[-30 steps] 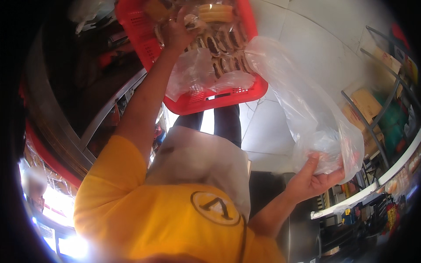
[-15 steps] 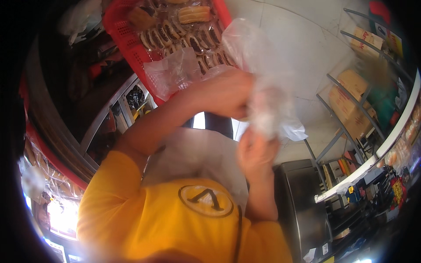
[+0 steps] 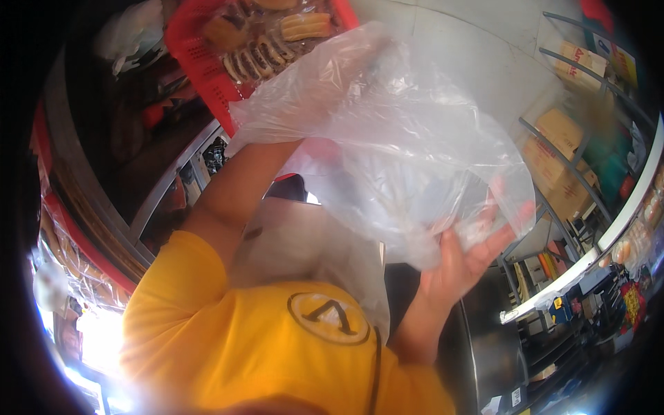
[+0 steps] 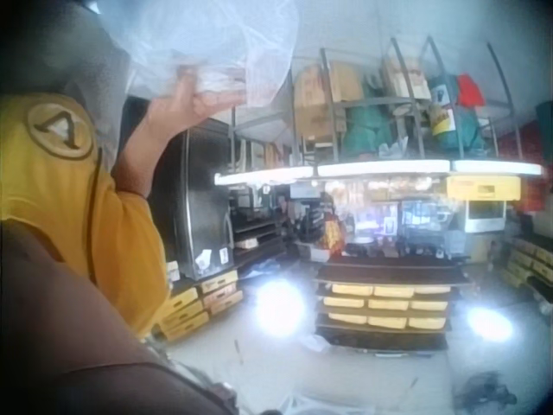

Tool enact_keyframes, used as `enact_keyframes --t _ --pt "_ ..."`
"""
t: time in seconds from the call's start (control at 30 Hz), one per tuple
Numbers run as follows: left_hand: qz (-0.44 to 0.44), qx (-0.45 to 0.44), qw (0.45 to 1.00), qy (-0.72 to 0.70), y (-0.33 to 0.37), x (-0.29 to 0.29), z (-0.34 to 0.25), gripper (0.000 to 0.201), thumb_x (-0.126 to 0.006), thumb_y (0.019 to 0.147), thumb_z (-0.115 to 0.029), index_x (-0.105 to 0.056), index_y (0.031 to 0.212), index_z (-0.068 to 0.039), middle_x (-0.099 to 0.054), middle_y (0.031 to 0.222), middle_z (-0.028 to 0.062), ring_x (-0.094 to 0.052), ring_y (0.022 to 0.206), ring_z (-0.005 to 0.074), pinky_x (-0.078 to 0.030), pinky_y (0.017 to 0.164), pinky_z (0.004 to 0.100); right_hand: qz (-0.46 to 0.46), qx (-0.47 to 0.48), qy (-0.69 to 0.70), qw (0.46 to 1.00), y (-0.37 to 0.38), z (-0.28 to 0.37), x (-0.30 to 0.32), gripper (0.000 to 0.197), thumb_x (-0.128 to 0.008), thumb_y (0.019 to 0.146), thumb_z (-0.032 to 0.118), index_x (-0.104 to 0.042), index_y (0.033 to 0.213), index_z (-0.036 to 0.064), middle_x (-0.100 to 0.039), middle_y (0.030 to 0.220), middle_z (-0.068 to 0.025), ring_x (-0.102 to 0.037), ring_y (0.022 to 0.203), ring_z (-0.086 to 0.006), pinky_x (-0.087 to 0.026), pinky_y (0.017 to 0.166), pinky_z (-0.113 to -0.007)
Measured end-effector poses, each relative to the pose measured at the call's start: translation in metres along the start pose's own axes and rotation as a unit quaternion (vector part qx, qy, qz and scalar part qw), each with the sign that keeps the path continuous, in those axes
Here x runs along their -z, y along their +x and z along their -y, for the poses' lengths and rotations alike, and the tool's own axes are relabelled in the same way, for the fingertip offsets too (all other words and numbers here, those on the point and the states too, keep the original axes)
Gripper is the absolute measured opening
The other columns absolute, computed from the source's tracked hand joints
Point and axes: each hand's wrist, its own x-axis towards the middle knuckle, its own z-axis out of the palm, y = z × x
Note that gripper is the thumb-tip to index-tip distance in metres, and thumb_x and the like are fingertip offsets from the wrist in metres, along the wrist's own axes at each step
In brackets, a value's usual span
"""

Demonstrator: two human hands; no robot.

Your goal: The person places sliced bread rolls into clear plastic bags on a metal counter, then moves to a display case to pack assorted pastries into a larger bag. The person handles the bread and pastries by hand and places the filled bags on the counter.

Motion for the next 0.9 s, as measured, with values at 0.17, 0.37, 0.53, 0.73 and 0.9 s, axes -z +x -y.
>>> enact_keyframes --t 0.17,0.37,0.53,0.73,0.9 --pt "0.0 0.015 1.0 0.003 -0.004 -0.002 -0.009 0.034 -0.065 0.081 -0.019 -0.063 0.113 -0.007 -0.067 0.1 0.0116 -0.066 0.091 0.0237 -0.053 0.078 0.0344 0.06 -0.064 -0.019 0.996 -0.025 -0.021 0.0 0.096 -0.047 0.071 -0.017 -0.007 0.152 0.0152 -0.024 0.151 -0.0192 -0.034 0.134 -0.0309 -0.041 0.101 -0.037" --pt "-0.001 0.023 1.0 -0.014 -0.008 -0.002 -0.019 0.033 -0.064 0.083 -0.017 -0.063 0.113 -0.006 -0.068 0.099 0.0111 -0.066 0.09 0.0225 -0.053 0.077 0.0335 0.058 -0.134 0.015 0.989 -0.046 0.002 -0.014 0.1 -0.046 0.066 -0.018 -0.007 0.152 0.014 -0.025 0.15 -0.0157 -0.034 0.134 -0.0303 -0.034 0.105 -0.037" --pt "0.009 0.01 0.999 -0.035 -0.009 0.003 -0.026 0.031 -0.064 0.084 -0.015 -0.063 0.113 -0.005 -0.068 0.098 0.0107 -0.067 0.09 0.0214 -0.054 0.077 0.0328 0.109 -0.056 -0.077 0.989 -0.036 -0.014 -0.02 0.102 -0.047 0.063 -0.019 -0.01 0.152 0.0138 -0.023 0.152 -0.0164 -0.035 0.133 -0.0298 -0.035 0.105 -0.037" --pt "0.058 -0.057 0.912 -0.402 -0.094 0.15 -0.05 0.032 -0.063 0.086 -0.007 -0.061 0.117 -0.004 -0.068 0.102 0.0099 -0.066 0.093 0.0185 -0.053 0.078 0.0297 0.071 -0.067 0.027 0.995 -0.01 -0.017 -0.023 0.103 -0.048 0.061 -0.017 -0.01 0.152 0.0129 -0.023 0.153 -0.0206 -0.023 0.141 -0.0327 -0.029 0.11 -0.041" --pt "-0.332 0.25 0.904 -0.1 -0.025 0.092 0.151 0.027 -0.067 0.085 -0.017 -0.063 0.11 -0.005 -0.066 0.105 0.0072 -0.066 0.084 0.0183 -0.053 0.076 0.0346 0.193 0.029 -0.267 0.944 -0.016 -0.01 -0.024 0.078 -0.051 0.084 0.008 -0.011 0.151 0.0118 -0.026 0.153 -0.0161 -0.022 0.14 -0.0373 -0.021 0.114 -0.046"
